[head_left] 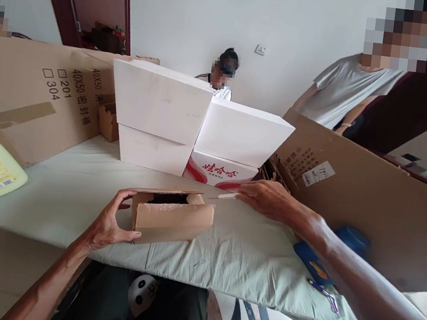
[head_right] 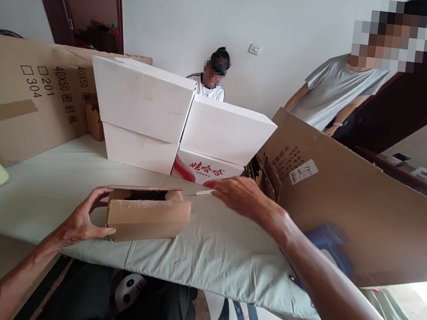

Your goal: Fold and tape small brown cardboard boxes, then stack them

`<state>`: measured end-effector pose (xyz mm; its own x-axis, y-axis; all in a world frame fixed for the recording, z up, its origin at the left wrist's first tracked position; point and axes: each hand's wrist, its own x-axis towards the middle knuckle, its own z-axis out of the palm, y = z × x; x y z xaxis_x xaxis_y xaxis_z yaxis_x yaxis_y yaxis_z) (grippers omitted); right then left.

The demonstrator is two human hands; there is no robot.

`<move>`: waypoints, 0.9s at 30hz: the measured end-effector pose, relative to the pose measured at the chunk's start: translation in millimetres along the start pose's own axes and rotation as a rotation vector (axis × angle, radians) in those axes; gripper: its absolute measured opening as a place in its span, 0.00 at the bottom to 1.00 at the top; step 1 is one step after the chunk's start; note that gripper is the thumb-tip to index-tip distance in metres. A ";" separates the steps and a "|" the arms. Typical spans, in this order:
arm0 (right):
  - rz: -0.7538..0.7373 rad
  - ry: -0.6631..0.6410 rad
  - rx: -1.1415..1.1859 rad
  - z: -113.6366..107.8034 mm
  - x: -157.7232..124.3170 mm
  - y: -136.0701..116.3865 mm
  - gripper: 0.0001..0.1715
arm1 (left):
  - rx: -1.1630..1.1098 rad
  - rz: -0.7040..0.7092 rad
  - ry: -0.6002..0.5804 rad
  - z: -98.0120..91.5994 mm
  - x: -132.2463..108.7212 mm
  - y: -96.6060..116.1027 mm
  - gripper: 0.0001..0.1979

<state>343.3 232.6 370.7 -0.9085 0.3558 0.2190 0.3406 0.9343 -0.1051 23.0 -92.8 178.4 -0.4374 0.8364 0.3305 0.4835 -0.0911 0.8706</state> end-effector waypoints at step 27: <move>-0.030 0.621 0.486 160.2 -73.3 -115.8 0.07 | 0.533 0.070 -0.546 -62.9 52.9 79.3 0.45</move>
<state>331.8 94.9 211.3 -0.5652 0.4107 0.7155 0.0436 0.8810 -0.4712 -9.5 -89.8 287.8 -0.0227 0.9993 0.0310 0.8570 0.0035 0.5153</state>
